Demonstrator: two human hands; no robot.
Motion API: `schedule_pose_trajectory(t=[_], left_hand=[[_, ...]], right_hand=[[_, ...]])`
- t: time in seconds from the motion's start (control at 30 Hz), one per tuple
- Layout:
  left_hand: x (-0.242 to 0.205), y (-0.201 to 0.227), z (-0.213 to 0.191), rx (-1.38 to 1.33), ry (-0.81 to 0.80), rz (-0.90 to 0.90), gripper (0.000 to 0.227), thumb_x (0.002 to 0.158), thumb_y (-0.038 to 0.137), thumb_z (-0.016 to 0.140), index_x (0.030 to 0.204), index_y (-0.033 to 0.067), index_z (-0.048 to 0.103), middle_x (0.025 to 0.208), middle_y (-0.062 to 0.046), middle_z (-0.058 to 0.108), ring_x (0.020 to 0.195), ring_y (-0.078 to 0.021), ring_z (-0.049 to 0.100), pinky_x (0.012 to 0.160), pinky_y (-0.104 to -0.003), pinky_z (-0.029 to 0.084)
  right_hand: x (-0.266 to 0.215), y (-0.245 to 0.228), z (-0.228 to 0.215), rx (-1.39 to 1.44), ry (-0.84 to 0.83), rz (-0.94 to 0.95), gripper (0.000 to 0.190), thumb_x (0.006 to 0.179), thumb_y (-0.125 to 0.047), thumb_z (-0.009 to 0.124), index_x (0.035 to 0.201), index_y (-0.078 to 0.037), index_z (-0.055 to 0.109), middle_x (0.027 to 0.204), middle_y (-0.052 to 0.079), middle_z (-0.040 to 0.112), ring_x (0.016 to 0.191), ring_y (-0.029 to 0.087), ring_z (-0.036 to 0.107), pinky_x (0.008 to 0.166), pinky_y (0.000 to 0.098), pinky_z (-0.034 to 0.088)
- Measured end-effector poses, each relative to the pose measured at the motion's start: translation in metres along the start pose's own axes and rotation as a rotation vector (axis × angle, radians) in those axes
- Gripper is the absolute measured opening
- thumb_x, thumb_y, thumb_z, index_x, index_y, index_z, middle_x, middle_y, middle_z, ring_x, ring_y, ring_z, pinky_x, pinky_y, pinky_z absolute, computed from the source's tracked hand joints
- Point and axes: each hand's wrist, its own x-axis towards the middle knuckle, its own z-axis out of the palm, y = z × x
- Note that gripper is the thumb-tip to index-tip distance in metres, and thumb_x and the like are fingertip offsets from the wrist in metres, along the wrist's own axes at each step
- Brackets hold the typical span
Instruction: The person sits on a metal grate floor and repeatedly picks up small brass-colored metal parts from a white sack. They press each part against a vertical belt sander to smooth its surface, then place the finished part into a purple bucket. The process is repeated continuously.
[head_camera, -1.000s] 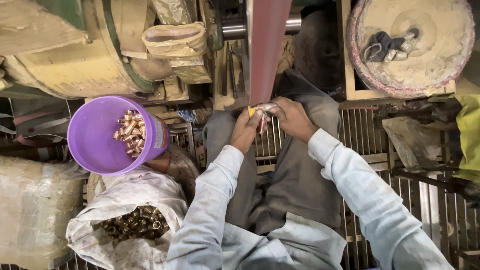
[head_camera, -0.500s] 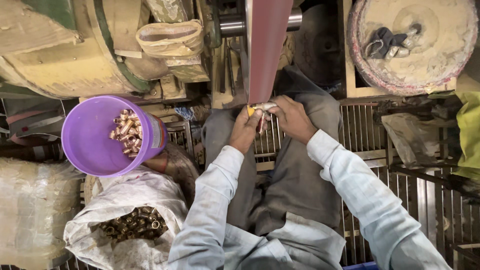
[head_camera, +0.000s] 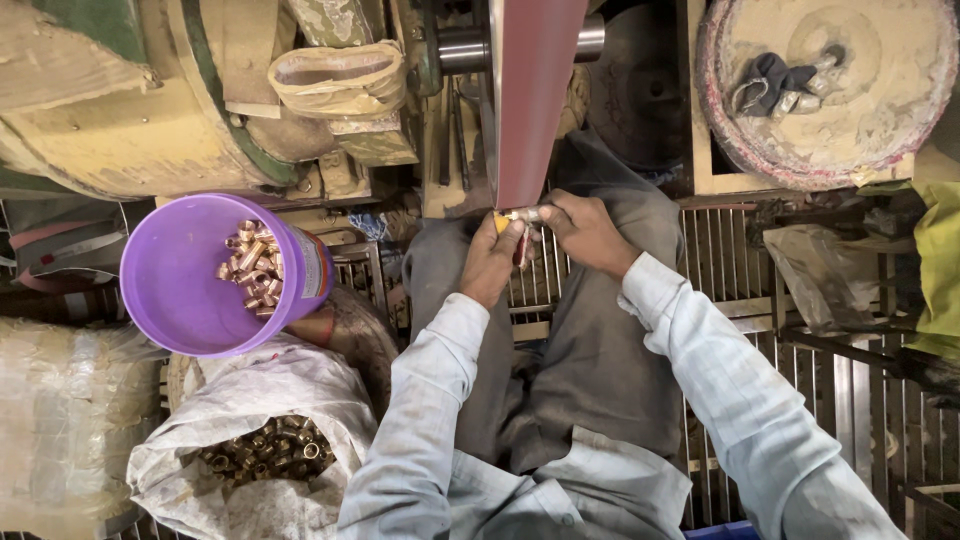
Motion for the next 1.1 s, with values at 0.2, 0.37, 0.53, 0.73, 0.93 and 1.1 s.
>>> schedule_pose_trajectory(t=[0.2, 0.37, 0.53, 0.73, 0.93, 1.1], left_hand=[[-0.001, 0.001, 0.001, 0.025, 0.012, -0.017, 0.022, 0.109, 0.017, 0.049, 0.125, 0.0061, 0.059, 0.091, -0.003, 0.067, 0.072, -0.0096, 0.059, 0.064, -0.025, 0.05], [-0.001, 0.003, 0.001, 0.001, -0.001, 0.0, 0.019, 0.11, 0.016, 0.049, 0.123, 0.0053, 0.059, 0.093, -0.003, 0.067, 0.074, -0.0097, 0.059, 0.066, -0.026, 0.051], [0.0, 0.0, 0.001, -0.024, -0.013, 0.006, 0.02, 0.11, 0.015, 0.049, 0.124, 0.0055, 0.059, 0.093, -0.003, 0.066, 0.073, -0.0101, 0.059, 0.065, -0.026, 0.05], [0.003, -0.005, -0.001, -0.013, -0.02, 0.017, 0.02, 0.11, 0.015, 0.048, 0.124, 0.0056, 0.059, 0.094, -0.002, 0.067, 0.073, -0.0088, 0.058, 0.065, -0.025, 0.05], [-0.007, 0.01, 0.001, 0.048, -0.04, 0.046, 0.022, 0.111, 0.019, 0.05, 0.124, 0.0049, 0.059, 0.092, -0.004, 0.069, 0.072, -0.01, 0.06, 0.064, -0.025, 0.05], [-0.043, 0.03, -0.005, 0.23, -0.148, 0.108, 0.033, 0.105, 0.018, 0.058, 0.136, 0.0066, 0.056, 0.096, -0.002, 0.067, 0.078, -0.0089, 0.065, 0.068, -0.025, 0.052]], right_hand=[[0.007, 0.009, 0.0, 0.087, -0.078, 0.067, 0.032, 0.108, -0.027, 0.055, 0.093, -0.001, 0.065, 0.067, 0.008, 0.06, 0.06, 0.013, 0.056, 0.056, 0.0334, 0.048], [0.009, 0.003, -0.004, 0.532, -0.219, 0.378, 0.033, 0.106, -0.03, 0.052, 0.094, -0.003, 0.065, 0.063, -0.004, 0.047, 0.051, 0.007, 0.04, 0.045, 0.0282, 0.035], [0.016, -0.001, -0.012, 0.756, -0.345, 0.507, 0.038, 0.11, -0.032, 0.05, 0.088, -0.002, 0.057, 0.06, -0.006, 0.034, 0.047, 0.006, 0.028, 0.043, 0.0266, 0.023], [0.023, 0.009, -0.016, 0.792, -0.392, 0.635, 0.031, 0.108, -0.025, 0.048, 0.088, -0.002, 0.057, 0.058, -0.006, 0.033, 0.044, 0.006, 0.026, 0.041, 0.0272, 0.02], [0.025, -0.005, -0.024, 0.921, -0.51, 0.716, 0.035, 0.107, -0.03, 0.047, 0.088, -0.003, 0.058, 0.056, -0.007, 0.031, 0.041, 0.005, 0.024, 0.037, 0.025, 0.019], [-0.044, -0.041, -0.025, 0.472, -0.246, 0.24, 0.026, 0.108, -0.028, 0.054, 0.107, -0.003, 0.062, 0.07, 0.001, 0.05, 0.056, 0.01, 0.046, 0.05, 0.0271, 0.038]])
